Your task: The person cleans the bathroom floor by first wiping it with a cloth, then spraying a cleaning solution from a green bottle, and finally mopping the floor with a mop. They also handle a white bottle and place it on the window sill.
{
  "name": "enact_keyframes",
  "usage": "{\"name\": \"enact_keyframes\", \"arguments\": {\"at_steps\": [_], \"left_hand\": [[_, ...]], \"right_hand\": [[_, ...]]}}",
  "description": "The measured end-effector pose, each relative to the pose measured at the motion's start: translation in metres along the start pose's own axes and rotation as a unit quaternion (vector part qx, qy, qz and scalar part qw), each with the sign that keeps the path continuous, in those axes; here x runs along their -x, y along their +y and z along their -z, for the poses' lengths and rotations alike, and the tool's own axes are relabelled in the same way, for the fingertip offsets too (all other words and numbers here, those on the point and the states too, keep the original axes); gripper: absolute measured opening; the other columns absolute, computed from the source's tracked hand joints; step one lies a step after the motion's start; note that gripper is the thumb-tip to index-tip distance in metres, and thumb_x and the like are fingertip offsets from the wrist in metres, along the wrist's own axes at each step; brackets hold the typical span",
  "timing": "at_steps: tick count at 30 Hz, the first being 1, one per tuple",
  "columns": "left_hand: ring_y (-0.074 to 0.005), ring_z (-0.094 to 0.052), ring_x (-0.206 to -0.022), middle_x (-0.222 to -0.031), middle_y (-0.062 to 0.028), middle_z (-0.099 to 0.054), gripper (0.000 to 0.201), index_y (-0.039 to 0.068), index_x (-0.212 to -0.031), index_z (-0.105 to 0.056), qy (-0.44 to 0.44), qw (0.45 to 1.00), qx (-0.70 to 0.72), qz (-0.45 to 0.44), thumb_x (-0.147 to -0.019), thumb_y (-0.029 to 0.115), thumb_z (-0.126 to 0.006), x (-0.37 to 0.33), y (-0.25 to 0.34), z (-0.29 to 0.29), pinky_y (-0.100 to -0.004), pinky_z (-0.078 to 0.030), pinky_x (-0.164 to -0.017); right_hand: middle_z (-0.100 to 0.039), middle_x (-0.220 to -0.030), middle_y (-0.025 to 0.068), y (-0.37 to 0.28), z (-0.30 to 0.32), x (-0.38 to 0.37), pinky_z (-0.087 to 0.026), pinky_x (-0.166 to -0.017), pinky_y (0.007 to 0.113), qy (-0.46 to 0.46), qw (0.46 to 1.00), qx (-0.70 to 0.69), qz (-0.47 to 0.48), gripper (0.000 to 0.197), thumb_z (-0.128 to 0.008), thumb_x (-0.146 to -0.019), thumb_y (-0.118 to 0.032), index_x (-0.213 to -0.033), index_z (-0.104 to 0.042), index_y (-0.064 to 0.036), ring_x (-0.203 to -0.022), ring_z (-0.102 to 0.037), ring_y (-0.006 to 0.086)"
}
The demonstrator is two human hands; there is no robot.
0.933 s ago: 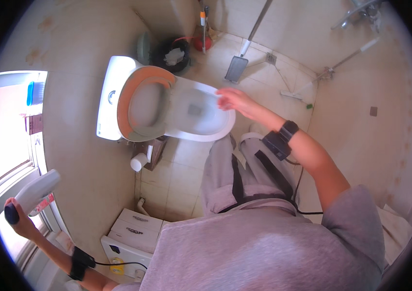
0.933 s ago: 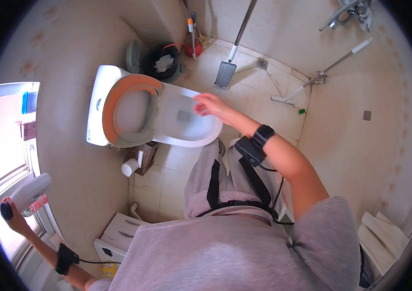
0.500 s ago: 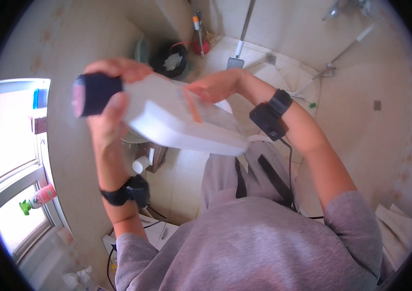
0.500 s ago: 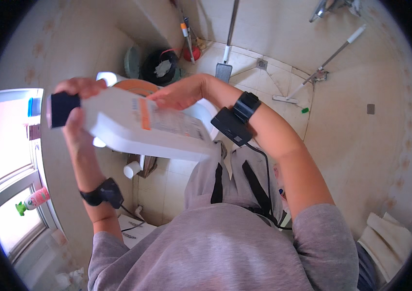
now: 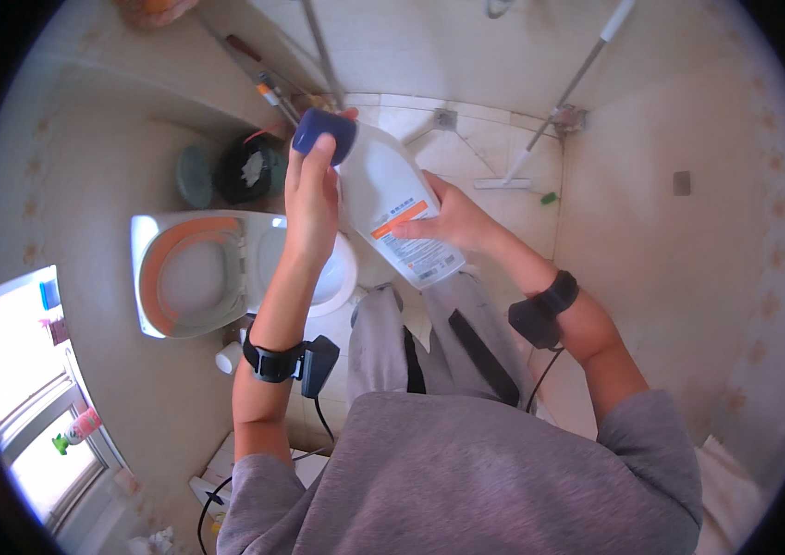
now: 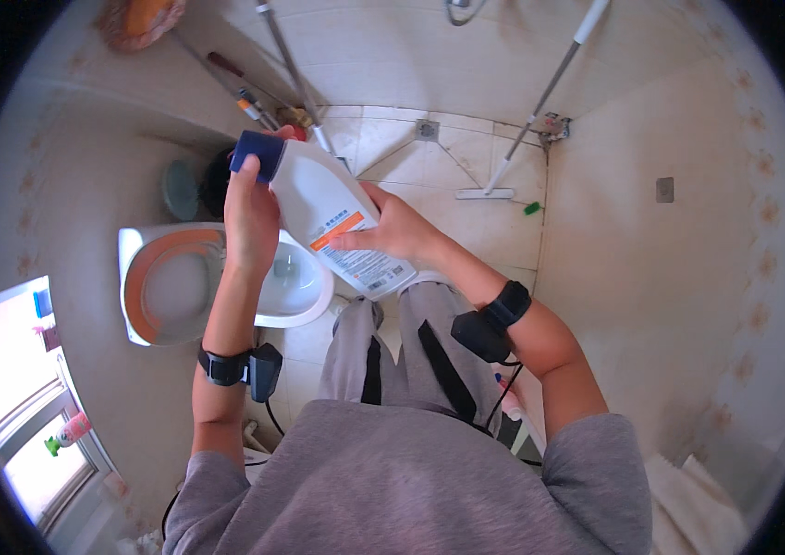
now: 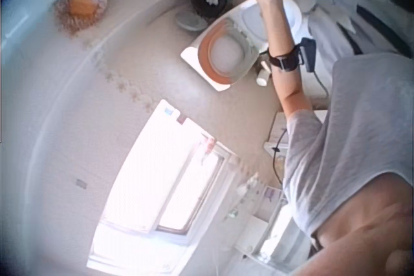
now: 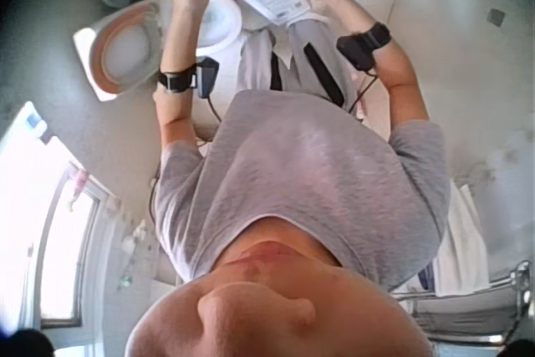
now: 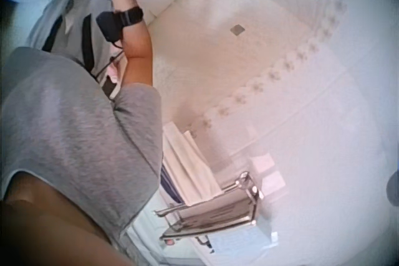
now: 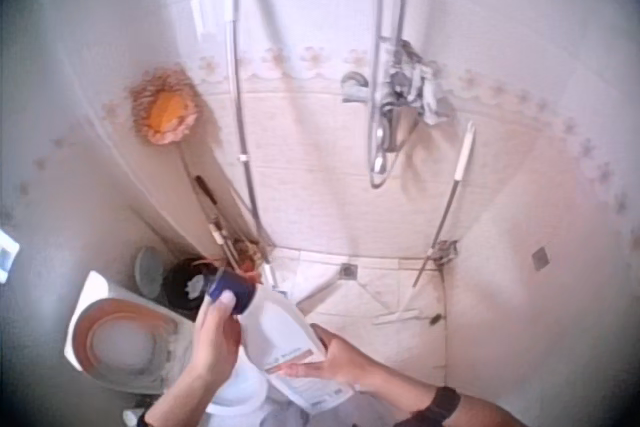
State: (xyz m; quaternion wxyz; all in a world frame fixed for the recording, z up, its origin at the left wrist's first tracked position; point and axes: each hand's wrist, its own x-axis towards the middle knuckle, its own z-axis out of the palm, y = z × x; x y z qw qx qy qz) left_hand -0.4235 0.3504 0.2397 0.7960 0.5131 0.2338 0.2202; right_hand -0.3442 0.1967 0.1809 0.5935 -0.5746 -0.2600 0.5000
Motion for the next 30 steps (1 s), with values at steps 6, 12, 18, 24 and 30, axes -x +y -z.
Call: {"name": "enact_keyframes", "arguments": {"at_steps": [6, 12, 18, 24, 30], "left_hand": [[-0.0163, -0.048, -0.102, -0.115, -0.0110, -0.046, 0.069, 0.012, -0.135, -0.025, -0.194, 0.970, -0.145, -0.015, -0.077, -0.001, -0.059, -0.046, -0.035, -0.071, -0.0293, -0.042, -0.085], [-0.0146, -0.053, -0.066, -0.068, -0.0081, -0.057, 0.047, -0.001, -0.090, -0.057, -0.079, 0.895, -0.431, 0.086, -0.077, 0.044, -0.059, -0.081, -0.073, -0.137, -0.0256, -0.042, -0.061], [-0.0295, -0.056, -0.072, -0.077, -0.0168, -0.060, 0.068, -0.001, -0.095, -0.058, -0.158, 0.771, -0.588, 0.184, -0.076, 0.063, -0.043, -0.098, -0.077, -0.175, -0.0361, -0.043, -0.069], [-0.0160, -0.048, -0.101, -0.114, -0.0114, -0.047, 0.058, 0.005, -0.117, -0.048, -0.427, 0.806, -0.409, 0.028, -0.079, 0.049, -0.056, -0.103, -0.074, -0.176, -0.0287, -0.044, -0.075], [-0.0074, -0.040, -0.043, -0.053, -0.0011, -0.043, 0.051, 0.001, -0.083, -0.050, -0.197, 0.878, -0.384, 0.209, -0.082, 0.052, -0.048, -0.130, -0.090, -0.176, -0.0219, -0.034, -0.041]], "right_hand": [[-0.060, -0.100, 0.0117, -0.004, 0.122, 0.043, -0.044, -0.080, 0.030, 0.092, 0.987, 0.132, -0.025, 0.068, -0.077, -0.062, -0.031, -0.114, -0.045, -0.0021, -0.092, -0.058, 0.0199], [-0.058, -0.102, 0.0126, 0.010, 0.185, 0.074, -0.044, -0.080, 0.030, 0.196, 0.955, 0.219, -0.035, 0.064, -0.076, -0.062, -0.028, -0.112, -0.046, -0.0011, -0.093, -0.057, 0.0203], [-0.058, -0.099, 0.0110, 0.032, 0.209, 0.088, -0.043, -0.079, 0.029, 0.269, 0.926, 0.262, -0.031, 0.060, -0.076, -0.063, -0.024, -0.111, -0.047, -0.0018, -0.092, -0.056, 0.0181], [-0.058, -0.098, 0.0097, 0.040, 0.220, 0.097, -0.043, -0.078, 0.029, 0.282, 0.935, 0.214, -0.027, 0.058, -0.076, -0.063, -0.023, -0.109, -0.048, -0.0021, -0.090, -0.056, 0.0160], [-0.058, -0.098, 0.0109, 0.059, 0.231, 0.111, -0.044, -0.078, 0.029, 0.325, 0.927, 0.188, -0.021, 0.062, -0.078, -0.062, -0.023, -0.111, -0.046, -0.0020, -0.090, -0.056, 0.0172]]}}
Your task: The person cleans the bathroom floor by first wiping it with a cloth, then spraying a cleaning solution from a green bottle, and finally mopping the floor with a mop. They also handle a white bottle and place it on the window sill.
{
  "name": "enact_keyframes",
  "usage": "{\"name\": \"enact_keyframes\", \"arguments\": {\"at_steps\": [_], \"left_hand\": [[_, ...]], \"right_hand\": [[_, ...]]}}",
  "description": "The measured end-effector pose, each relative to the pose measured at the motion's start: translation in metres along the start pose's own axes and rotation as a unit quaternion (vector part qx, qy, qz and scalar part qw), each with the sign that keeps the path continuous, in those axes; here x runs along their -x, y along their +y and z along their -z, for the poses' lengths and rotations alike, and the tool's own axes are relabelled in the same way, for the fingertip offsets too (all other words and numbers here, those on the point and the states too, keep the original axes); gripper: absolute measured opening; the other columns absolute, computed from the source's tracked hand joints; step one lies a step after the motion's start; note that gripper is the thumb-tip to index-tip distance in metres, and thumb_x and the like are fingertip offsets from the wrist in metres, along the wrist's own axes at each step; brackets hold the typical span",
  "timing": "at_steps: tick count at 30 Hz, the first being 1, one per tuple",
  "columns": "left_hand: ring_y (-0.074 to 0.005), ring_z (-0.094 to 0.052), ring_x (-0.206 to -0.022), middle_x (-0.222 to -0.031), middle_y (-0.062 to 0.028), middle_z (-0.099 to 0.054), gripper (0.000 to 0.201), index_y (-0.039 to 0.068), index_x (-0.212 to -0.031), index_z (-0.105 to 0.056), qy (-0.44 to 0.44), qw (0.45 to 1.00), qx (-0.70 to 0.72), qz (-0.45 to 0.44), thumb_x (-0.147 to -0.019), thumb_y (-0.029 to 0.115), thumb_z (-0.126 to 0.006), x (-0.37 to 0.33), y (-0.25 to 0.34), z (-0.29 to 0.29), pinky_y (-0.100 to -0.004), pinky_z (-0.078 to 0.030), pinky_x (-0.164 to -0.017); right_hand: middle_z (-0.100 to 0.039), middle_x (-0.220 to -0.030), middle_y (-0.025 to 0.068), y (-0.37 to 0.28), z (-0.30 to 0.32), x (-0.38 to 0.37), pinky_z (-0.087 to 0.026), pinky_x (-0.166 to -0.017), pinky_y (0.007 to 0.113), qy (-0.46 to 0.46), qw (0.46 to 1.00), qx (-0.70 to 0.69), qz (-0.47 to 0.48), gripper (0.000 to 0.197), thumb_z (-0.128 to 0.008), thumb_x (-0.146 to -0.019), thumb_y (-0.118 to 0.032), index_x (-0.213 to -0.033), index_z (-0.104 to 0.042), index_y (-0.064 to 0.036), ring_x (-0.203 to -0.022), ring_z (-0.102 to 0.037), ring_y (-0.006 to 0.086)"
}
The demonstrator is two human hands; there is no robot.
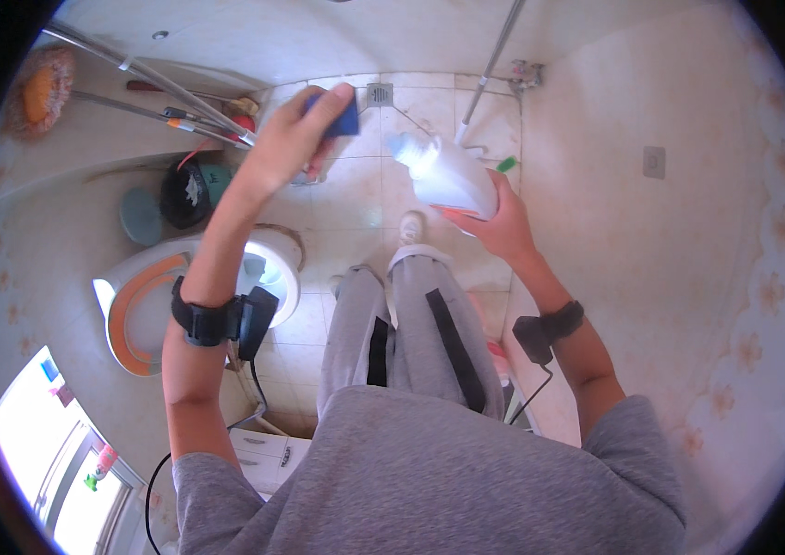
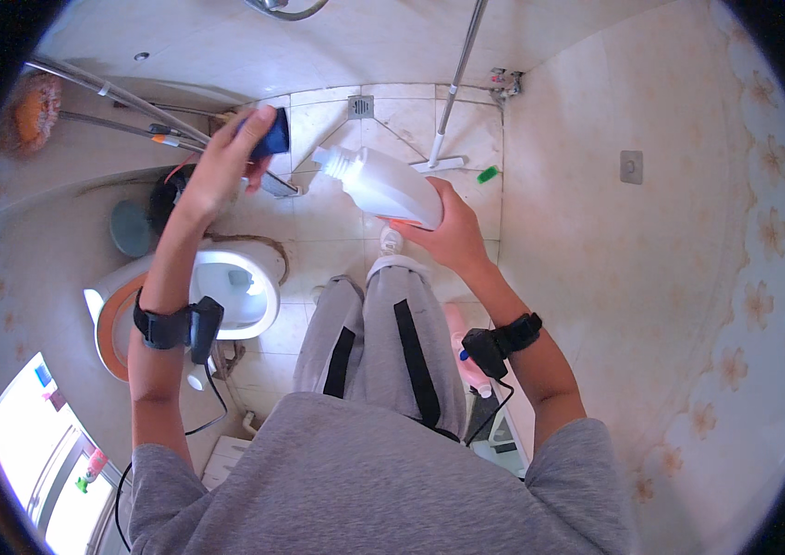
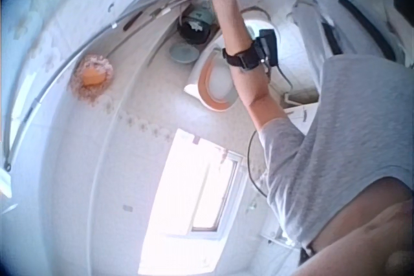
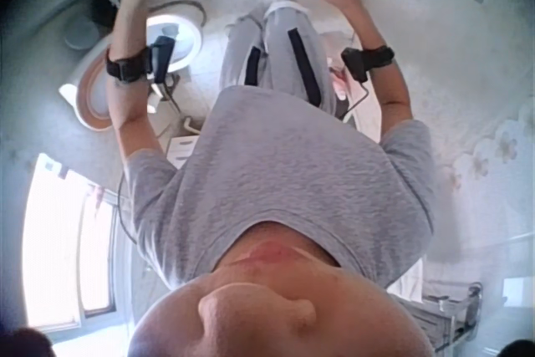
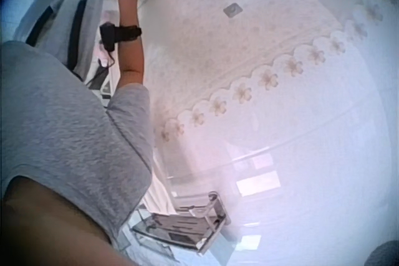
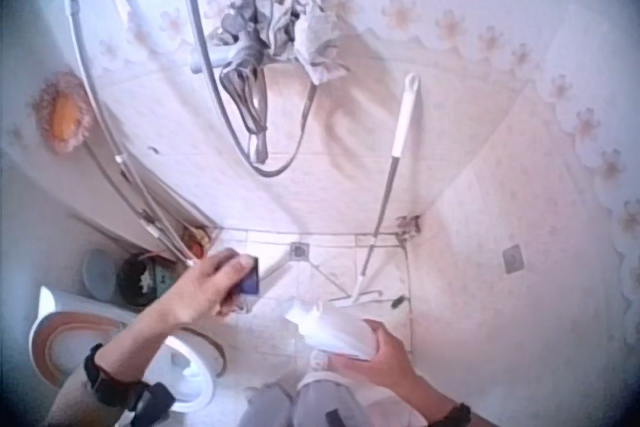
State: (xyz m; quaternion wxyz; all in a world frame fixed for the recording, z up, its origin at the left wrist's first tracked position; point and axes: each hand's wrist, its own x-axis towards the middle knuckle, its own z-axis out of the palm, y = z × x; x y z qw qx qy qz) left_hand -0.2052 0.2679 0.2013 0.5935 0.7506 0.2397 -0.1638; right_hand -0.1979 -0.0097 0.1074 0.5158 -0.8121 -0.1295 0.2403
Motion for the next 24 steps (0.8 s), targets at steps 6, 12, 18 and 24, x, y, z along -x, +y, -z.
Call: {"name": "enact_keyframes", "arguments": {"at_steps": [6, 12, 18, 24], "left_hand": [[-0.0077, -0.039, -0.045, -0.056, -0.0007, -0.043, 0.049, 0.004, -0.086, -0.050, -0.026, 0.996, 0.087, 0.013, -0.081, 0.052, -0.050, -0.006, -0.026, -0.016, -0.0207, -0.032, -0.043], [-0.0073, -0.040, -0.048, -0.059, -0.0010, -0.045, 0.050, 0.003, -0.092, -0.051, -0.025, 0.993, 0.096, 0.061, -0.082, 0.052, -0.049, -0.010, -0.062, -0.037, -0.0209, -0.031, -0.044], [-0.0074, -0.041, -0.049, -0.061, -0.0011, -0.045, 0.046, 0.005, -0.092, -0.050, -0.019, 0.986, 0.124, 0.107, -0.083, 0.050, -0.048, -0.005, -0.090, -0.032, -0.0211, -0.031, -0.045], [-0.0069, -0.041, -0.049, -0.061, -0.0008, -0.046, 0.044, 0.005, -0.090, -0.049, -0.021, 0.983, 0.143, 0.116, -0.084, 0.049, -0.048, -0.003, -0.108, -0.030, -0.0202, -0.033, -0.045]], "right_hand": [[-0.059, -0.095, 0.0097, 0.043, 0.016, 0.012, -0.046, -0.076, 0.030, 0.066, 0.995, -0.075, 0.023, 0.066, -0.080, -0.058, -0.023, -0.110, -0.045, -0.0021, -0.088, -0.057, 0.0162], [-0.060, -0.094, 0.0102, 0.087, 0.030, 0.013, -0.047, -0.073, 0.030, 0.109, 0.991, -0.077, -0.032, 0.061, -0.079, -0.060, -0.026, -0.105, -0.046, -0.0032, -0.085, -0.059, 0.0178], [-0.062, -0.091, 0.0130, 0.132, 0.065, 0.015, -0.048, -0.072, 0.032, 0.199, 0.956, 0.085, -0.200, 0.055, -0.076, -0.064, -0.029, -0.103, -0.047, -0.0030, -0.083, -0.061, 0.0214], [-0.061, -0.089, 0.0133, 0.185, 0.092, 0.007, -0.047, -0.070, 0.033, 0.206, 0.916, 0.209, -0.275, 0.059, -0.071, -0.065, -0.044, -0.098, -0.048, -0.0021, -0.081, -0.061, 0.0230]]}}
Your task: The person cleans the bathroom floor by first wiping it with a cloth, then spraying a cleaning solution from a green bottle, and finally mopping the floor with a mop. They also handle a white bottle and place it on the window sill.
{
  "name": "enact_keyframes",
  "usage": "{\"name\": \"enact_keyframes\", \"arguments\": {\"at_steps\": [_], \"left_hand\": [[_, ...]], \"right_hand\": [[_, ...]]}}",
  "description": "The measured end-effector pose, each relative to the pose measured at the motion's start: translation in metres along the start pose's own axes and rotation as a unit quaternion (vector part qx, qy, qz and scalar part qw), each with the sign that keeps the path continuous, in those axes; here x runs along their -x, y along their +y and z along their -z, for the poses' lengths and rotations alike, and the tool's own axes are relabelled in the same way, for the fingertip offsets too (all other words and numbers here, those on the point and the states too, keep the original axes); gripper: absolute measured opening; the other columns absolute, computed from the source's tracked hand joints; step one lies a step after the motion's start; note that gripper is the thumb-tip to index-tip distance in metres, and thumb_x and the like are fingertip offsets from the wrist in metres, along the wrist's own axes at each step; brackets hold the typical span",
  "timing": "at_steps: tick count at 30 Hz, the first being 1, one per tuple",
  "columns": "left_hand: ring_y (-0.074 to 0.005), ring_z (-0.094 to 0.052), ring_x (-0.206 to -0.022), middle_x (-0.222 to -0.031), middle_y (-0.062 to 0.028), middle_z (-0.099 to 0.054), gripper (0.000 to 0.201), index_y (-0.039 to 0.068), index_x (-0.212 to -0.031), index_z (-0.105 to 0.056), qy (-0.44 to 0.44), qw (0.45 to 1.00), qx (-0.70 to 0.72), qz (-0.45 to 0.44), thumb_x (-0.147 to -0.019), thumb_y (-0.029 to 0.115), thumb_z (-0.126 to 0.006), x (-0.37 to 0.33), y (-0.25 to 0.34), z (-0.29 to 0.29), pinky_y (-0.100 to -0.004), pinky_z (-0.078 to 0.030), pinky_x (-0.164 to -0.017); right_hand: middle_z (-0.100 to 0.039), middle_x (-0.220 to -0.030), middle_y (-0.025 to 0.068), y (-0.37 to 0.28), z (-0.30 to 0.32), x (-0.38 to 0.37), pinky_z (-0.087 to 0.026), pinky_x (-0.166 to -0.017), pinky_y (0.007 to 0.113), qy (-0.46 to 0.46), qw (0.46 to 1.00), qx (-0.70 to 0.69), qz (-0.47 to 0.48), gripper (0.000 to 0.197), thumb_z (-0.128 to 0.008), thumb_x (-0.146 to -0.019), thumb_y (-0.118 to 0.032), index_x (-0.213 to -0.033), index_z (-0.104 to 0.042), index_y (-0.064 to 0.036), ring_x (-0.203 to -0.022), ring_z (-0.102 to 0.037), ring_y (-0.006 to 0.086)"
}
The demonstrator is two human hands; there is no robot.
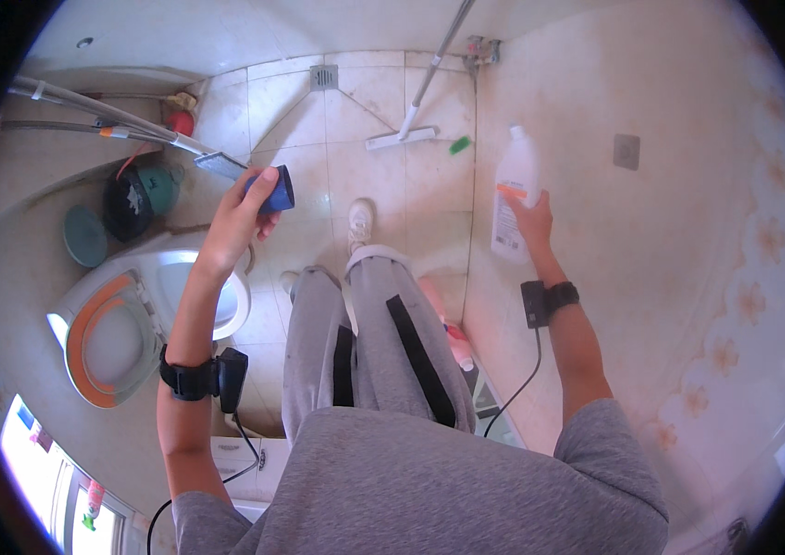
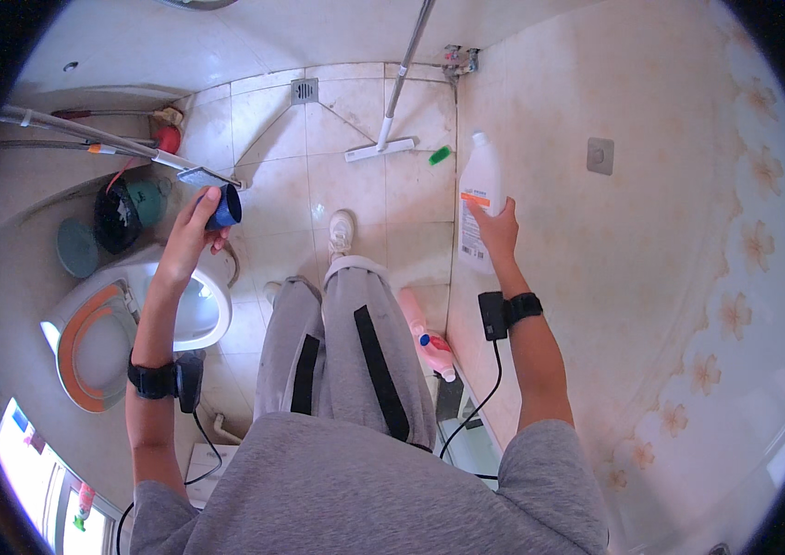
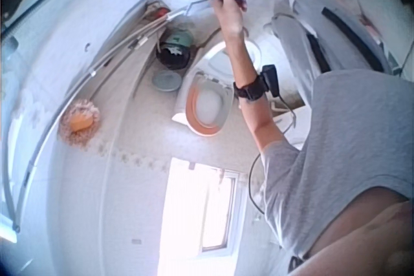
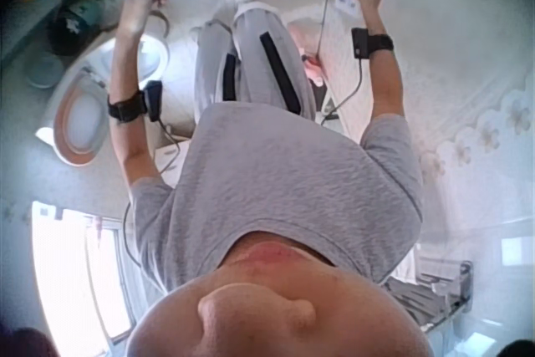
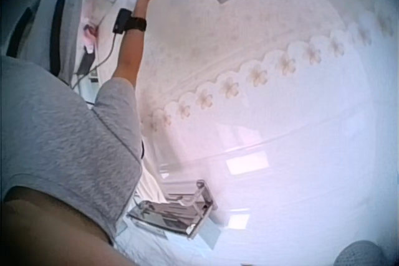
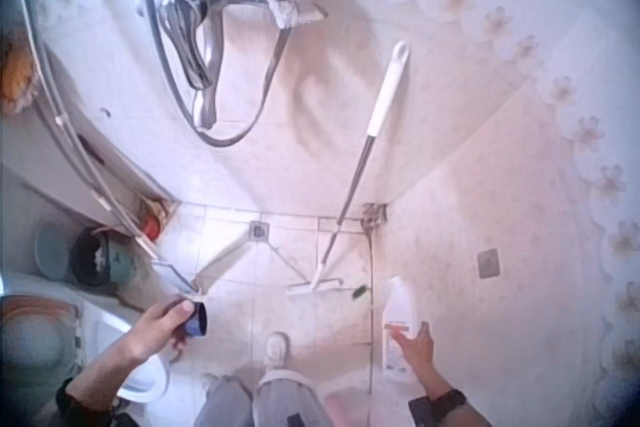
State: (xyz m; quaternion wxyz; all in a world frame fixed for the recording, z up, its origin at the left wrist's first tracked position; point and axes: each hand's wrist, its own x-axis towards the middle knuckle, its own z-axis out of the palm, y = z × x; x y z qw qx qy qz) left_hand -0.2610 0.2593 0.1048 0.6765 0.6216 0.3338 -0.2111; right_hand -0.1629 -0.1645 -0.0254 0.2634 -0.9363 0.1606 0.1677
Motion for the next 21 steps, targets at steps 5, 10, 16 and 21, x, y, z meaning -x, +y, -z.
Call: {"name": "enact_keyframes", "arguments": {"at_steps": [5, 10, 16, 21], "left_hand": [[-0.0068, -0.042, -0.049, -0.061, -0.0008, -0.046, 0.045, 0.005, -0.090, -0.049, -0.006, 1.000, 0.005, -0.005, -0.083, 0.049, -0.049, -0.002, -0.003, 0.000, -0.0199, -0.034, -0.046], [-0.0070, -0.044, -0.050, -0.062, -0.0011, -0.047, 0.045, 0.005, -0.091, -0.049, 0.002, 1.000, 0.003, -0.002, -0.083, 0.049, -0.049, 0.000, -0.002, -0.003, -0.0201, -0.035, -0.046], [-0.0073, -0.045, -0.051, -0.063, -0.0018, -0.048, 0.046, 0.004, -0.093, -0.050, 0.001, 1.000, 0.005, -0.009, -0.083, 0.049, -0.049, 0.004, -0.011, 0.000, -0.0201, -0.036, -0.048], [-0.0081, -0.045, -0.052, -0.064, -0.0025, -0.049, 0.046, 0.003, -0.099, -0.048, 0.019, 0.999, 0.040, -0.028, -0.082, 0.046, -0.053, 0.016, -0.019, 0.005, -0.0203, -0.036, -0.048]], "right_hand": [[-0.061, -0.093, 0.0144, 0.012, -0.001, -0.020, -0.047, -0.074, 0.034, -0.001, 1.000, -0.014, -0.018, 0.063, -0.072, -0.064, -0.042, -0.104, -0.045, -0.0017, -0.085, -0.060, 0.0251], [-0.060, -0.095, 0.0132, 0.007, -0.005, -0.024, -0.046, -0.075, 0.032, 0.024, 0.996, -0.091, -0.002, 0.062, -0.073, -0.065, -0.042, -0.103, -0.045, -0.0016, -0.085, -0.059, 0.0226], [-0.059, -0.094, 0.0113, 0.000, -0.010, -0.030, -0.046, -0.075, 0.031, 0.050, 0.991, -0.124, -0.005, 0.056, -0.073, -0.066, -0.036, -0.101, -0.046, -0.0024, -0.085, -0.058, 0.0201], [-0.059, -0.092, 0.0102, -0.017, -0.001, -0.009, -0.046, -0.073, 0.031, 0.043, 0.973, -0.204, 0.099, 0.052, -0.075, -0.066, -0.028, -0.100, -0.046, -0.0027, -0.084, -0.058, 0.0192]]}}
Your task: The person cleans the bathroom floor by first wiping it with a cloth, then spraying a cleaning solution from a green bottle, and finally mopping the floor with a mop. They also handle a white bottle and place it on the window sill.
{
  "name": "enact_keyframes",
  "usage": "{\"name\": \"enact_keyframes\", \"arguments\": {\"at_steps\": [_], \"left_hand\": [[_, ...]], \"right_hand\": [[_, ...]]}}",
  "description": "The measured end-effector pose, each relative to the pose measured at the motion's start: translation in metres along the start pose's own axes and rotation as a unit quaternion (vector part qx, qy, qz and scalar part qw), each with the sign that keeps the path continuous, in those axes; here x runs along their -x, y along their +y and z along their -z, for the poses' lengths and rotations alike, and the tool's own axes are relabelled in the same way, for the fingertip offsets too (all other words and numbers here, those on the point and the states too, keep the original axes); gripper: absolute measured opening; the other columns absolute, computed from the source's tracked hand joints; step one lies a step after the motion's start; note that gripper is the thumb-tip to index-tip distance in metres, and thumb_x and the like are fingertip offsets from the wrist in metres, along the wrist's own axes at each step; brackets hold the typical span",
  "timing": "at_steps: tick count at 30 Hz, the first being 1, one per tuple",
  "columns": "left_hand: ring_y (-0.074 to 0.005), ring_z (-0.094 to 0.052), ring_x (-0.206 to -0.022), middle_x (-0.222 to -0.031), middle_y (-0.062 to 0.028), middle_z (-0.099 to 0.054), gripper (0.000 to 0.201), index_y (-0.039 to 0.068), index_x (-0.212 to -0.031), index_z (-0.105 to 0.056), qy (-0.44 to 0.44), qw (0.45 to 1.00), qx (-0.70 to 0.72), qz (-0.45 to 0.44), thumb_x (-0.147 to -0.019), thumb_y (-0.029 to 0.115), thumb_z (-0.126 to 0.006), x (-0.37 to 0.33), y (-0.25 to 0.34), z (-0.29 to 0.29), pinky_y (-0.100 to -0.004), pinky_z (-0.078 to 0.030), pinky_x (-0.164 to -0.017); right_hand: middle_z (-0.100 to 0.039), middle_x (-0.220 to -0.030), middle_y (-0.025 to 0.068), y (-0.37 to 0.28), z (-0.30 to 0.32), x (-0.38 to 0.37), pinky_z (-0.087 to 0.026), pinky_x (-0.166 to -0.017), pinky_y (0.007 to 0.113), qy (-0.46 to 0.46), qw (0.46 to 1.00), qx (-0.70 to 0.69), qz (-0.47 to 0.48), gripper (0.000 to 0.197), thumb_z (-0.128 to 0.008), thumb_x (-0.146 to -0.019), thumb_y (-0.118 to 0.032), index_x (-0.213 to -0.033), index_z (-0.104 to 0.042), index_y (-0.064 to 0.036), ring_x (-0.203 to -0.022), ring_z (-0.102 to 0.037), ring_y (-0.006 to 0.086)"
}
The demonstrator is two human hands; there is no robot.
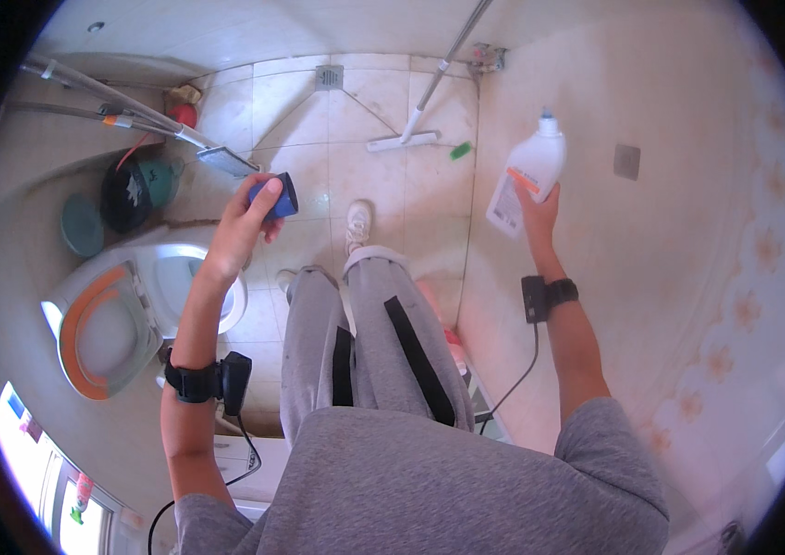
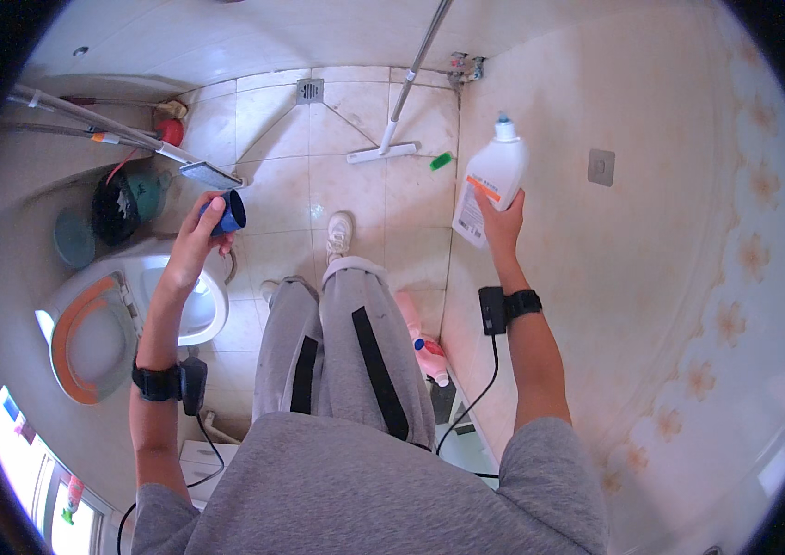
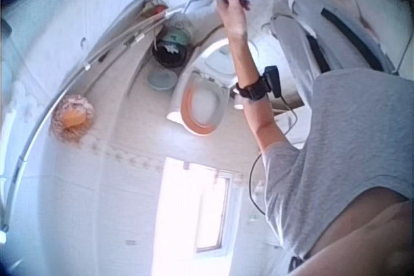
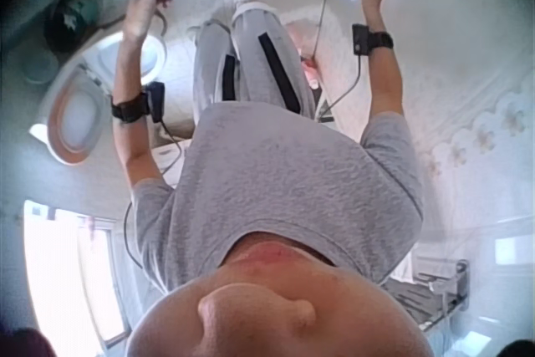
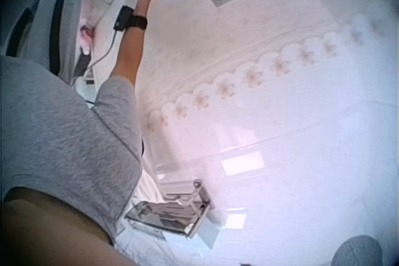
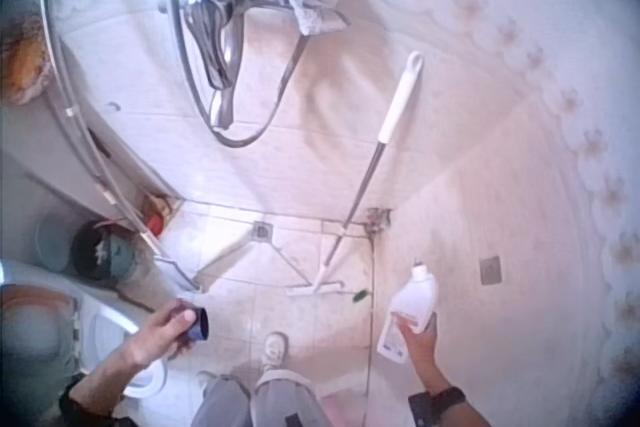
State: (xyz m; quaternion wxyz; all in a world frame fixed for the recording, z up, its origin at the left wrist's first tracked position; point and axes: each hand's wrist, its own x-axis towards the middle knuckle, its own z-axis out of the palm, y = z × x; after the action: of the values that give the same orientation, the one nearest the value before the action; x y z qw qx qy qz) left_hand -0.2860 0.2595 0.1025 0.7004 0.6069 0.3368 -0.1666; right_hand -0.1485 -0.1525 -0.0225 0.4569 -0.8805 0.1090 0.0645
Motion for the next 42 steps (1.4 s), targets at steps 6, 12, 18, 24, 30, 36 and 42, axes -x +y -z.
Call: {"name": "enact_keyframes", "arguments": {"at_steps": [6, 12, 18, 24, 30, 36, 42], "left_hand": [[-0.0085, -0.048, -0.068, -0.082, -0.0028, -0.051, 0.044, 0.004, -0.106, -0.045, -0.026, 0.996, 0.016, -0.080, -0.079, 0.035, -0.063, 0.026, 0.017, -0.009, -0.0215, -0.039, -0.059], [-0.0132, -0.050, -0.087, -0.097, -0.0041, -0.051, 0.046, 0.005, -0.110, -0.045, 0.006, 0.969, -0.041, -0.243, -0.075, 0.024, -0.068, 0.107, 0.035, 0.018, -0.0269, -0.041, -0.077], [-0.0135, -0.053, -0.082, -0.091, -0.0056, -0.056, 0.047, 0.004, -0.107, -0.048, 0.110, 0.954, -0.176, -0.216, -0.071, 0.024, -0.072, 0.207, 0.020, 0.094, -0.0269, -0.044, -0.073], [-0.0222, -0.055, -0.079, -0.091, -0.0110, -0.056, 0.045, 0.006, -0.105, -0.050, 0.176, 0.944, -0.191, -0.204, -0.070, 0.022, -0.072, 0.298, -0.023, 0.177, -0.0299, -0.045, -0.069], [-0.0258, -0.045, -0.104, -0.109, -0.0096, -0.043, 0.046, 0.007, -0.104, -0.052, 0.129, 0.920, -0.195, -0.314, -0.063, -0.013, -0.055, 0.414, -0.051, 0.320, -0.0318, -0.038, -0.088], [-0.0148, -0.051, -0.092, -0.093, -0.0064, -0.052, 0.034, 0.003, -0.106, -0.046, 0.282, 0.888, 0.043, -0.361, -0.078, 0.013, -0.063, 0.517, -0.081, 0.416, -0.0305, -0.040, -0.086], [-0.0196, -0.054, -0.094, -0.095, -0.0079, -0.049, 0.072, 0.005, -0.126, -0.027, 0.392, 0.757, 0.132, -0.506, -0.069, 0.005, -0.070, 0.552, -0.097, 0.442, -0.0336, -0.045, -0.083]], "right_hand": [[-0.059, -0.095, 0.0113, -0.079, -0.021, 0.053, -0.046, -0.074, 0.031, -0.150, 0.979, -0.092, 0.102, 0.060, -0.078, -0.060, -0.025, -0.103, -0.046, -0.0009, -0.086, -0.058, 0.0188], [-0.057, -0.099, 0.0102, -0.171, -0.072, 0.137, -0.044, -0.080, 0.031, -0.385, 0.893, -0.043, 0.227, 0.060, -0.080, -0.057, -0.027, -0.105, -0.051, -0.0054, -0.092, -0.056, 0.0198], [-0.057, -0.100, 0.0102, -0.236, -0.126, 0.228, -0.043, -0.081, 0.030, -0.489, 0.840, 0.014, 0.237, 0.061, -0.080, -0.057, -0.028, -0.106, -0.052, -0.0048, -0.093, -0.055, 0.0208], [-0.059, -0.098, 0.0110, -0.288, -0.178, 0.336, -0.044, -0.079, 0.030, -0.511, 0.805, 0.078, 0.290, 0.064, -0.080, -0.057, -0.028, -0.108, -0.050, -0.0037, -0.090, -0.057, 0.0202], [-0.060, -0.097, 0.0130, -0.371, -0.246, 0.486, -0.045, -0.079, 0.032, -0.567, 0.770, 0.070, 0.283, 0.063, -0.077, -0.059, -0.036, -0.108, -0.049, -0.0056, -0.091, -0.059, 0.0237], [-0.059, -0.099, 0.0078, -0.452, -0.309, 0.627, -0.044, -0.079, 0.030, -0.670, 0.687, 0.033, 0.281, 0.060, -0.079, -0.061, -0.025, -0.108, -0.047, -0.0065, -0.092, -0.056, 0.0165], [-0.055, -0.102, 0.0067, -0.482, -0.332, 0.683, -0.042, -0.081, 0.030, -0.735, 0.616, 0.001, 0.282, 0.065, -0.079, -0.060, -0.021, -0.113, -0.043, -0.0077, -0.094, -0.053, 0.0155]]}}
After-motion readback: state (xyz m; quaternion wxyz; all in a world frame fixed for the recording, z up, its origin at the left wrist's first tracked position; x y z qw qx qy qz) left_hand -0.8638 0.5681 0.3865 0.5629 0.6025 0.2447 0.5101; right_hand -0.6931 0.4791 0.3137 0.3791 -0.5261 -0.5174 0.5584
